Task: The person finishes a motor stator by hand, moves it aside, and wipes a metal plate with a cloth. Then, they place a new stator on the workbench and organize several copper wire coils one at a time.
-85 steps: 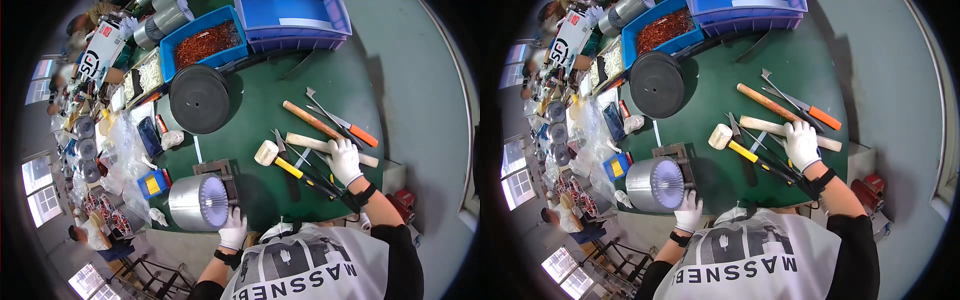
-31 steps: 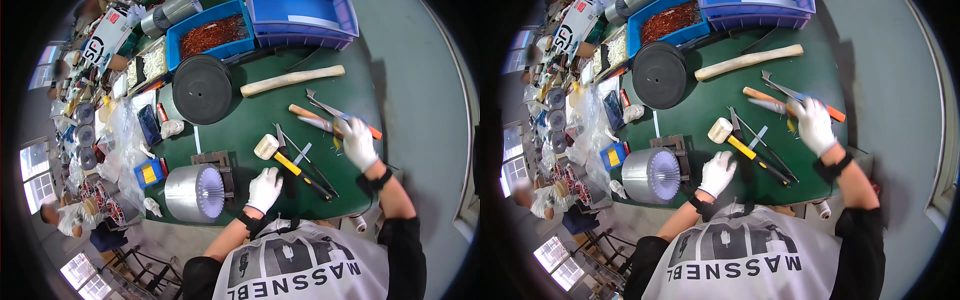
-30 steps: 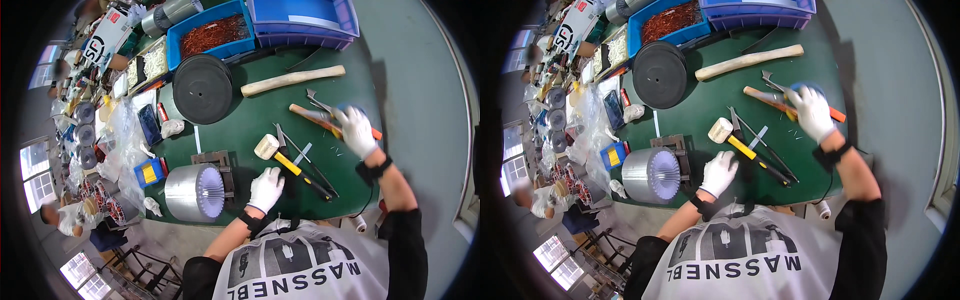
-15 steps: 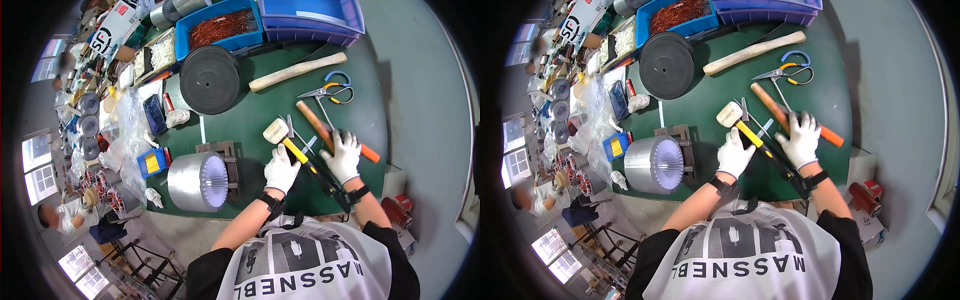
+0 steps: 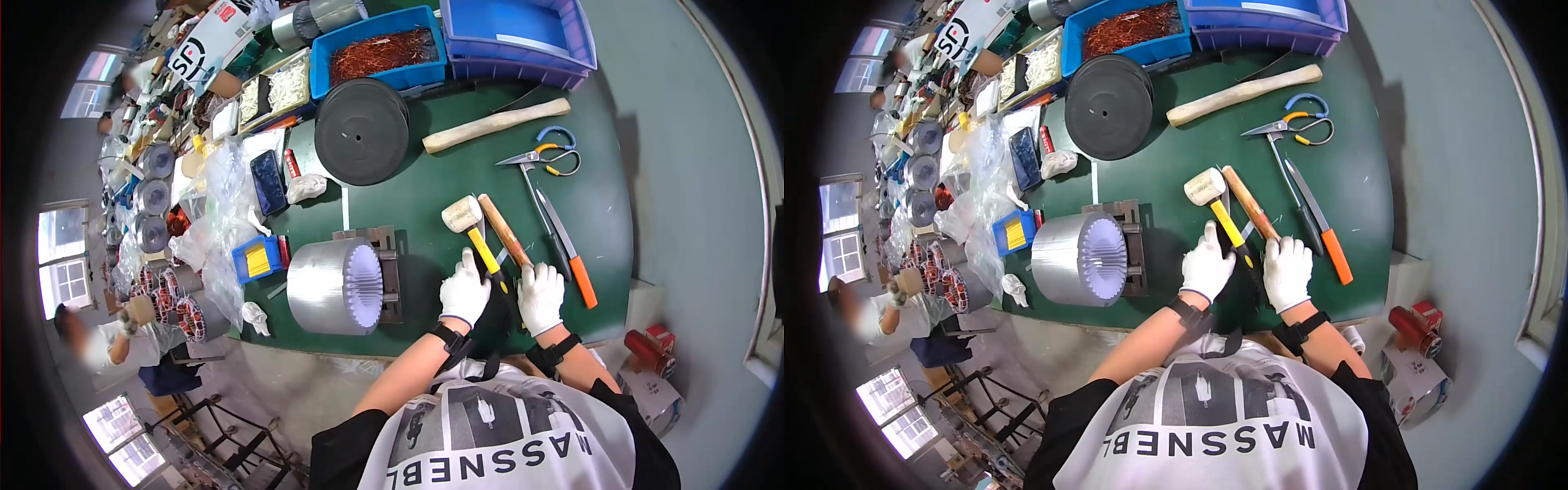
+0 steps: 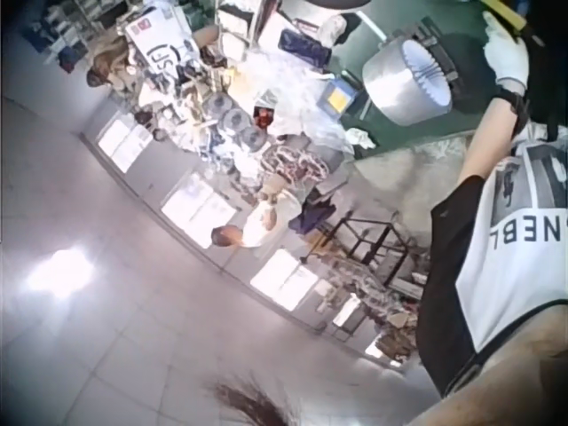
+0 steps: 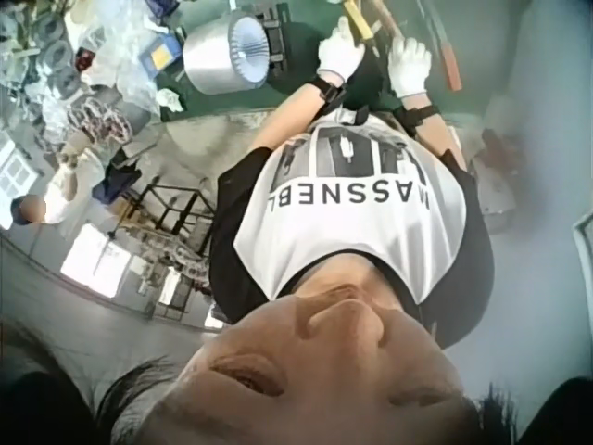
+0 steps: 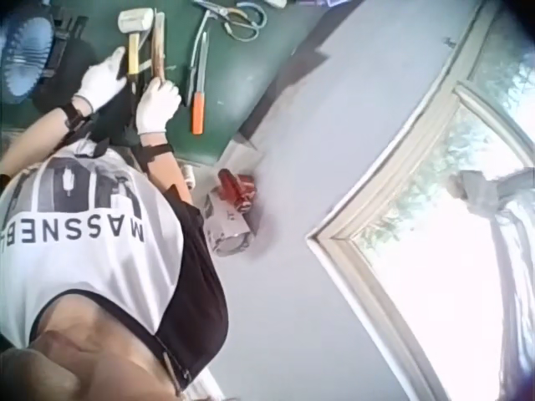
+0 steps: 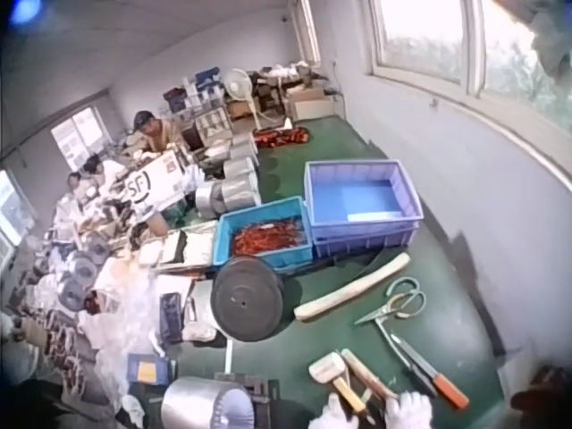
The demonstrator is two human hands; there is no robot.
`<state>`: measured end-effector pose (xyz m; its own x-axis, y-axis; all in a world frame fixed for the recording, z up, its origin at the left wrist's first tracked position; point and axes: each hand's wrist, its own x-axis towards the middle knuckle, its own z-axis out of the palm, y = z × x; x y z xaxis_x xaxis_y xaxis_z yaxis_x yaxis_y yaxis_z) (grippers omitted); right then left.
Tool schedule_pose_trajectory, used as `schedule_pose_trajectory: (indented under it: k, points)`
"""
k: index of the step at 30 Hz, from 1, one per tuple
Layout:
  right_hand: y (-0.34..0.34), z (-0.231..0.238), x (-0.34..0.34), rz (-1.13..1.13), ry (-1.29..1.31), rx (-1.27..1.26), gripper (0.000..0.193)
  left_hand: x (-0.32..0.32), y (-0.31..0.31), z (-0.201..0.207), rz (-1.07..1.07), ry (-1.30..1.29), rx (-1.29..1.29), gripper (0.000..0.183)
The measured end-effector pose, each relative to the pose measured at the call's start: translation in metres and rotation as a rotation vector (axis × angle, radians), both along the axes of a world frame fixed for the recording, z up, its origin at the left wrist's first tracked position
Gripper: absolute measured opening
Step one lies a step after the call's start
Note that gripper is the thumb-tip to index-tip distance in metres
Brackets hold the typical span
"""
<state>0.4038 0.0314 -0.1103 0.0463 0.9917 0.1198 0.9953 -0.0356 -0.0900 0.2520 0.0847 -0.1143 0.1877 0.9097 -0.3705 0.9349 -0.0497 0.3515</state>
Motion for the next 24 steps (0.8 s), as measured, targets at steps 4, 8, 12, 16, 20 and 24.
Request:
schedule_pose_trajectory:
  k: [4,8,12,16,20,24]
  points:
    - [-0.003,0.006,0.000,-0.090,0.001,-0.131,0.021,-0.003,-0.001,-0.003,-0.001,0.015,-0.016,0.071]
    - [-0.015,-0.001,0.004,-0.076,0.042,-0.190,0.021,-0.003,0.001,-0.002,0.019,0.000,-0.071,0.072]
    - [-0.012,0.000,-0.003,-0.003,-0.004,-0.064,0.023,0.006,0.002,-0.001,0.019,-0.044,-0.090,0.073]
    - [-0.001,0.006,-0.009,-0.265,0.007,-0.209,0.009,0.008,0.005,0.001,-0.005,-0.079,-0.104,0.075]
    - [0.005,0.022,-0.001,-0.258,0.244,-0.237,0.013,-0.023,-0.006,0.001,-0.063,-0.194,-0.091,0.074]
    - [0.020,0.020,0.049,-0.213,0.427,-0.227,0.020,-0.084,-0.028,0.032,-0.082,-0.207,-0.215,0.063]
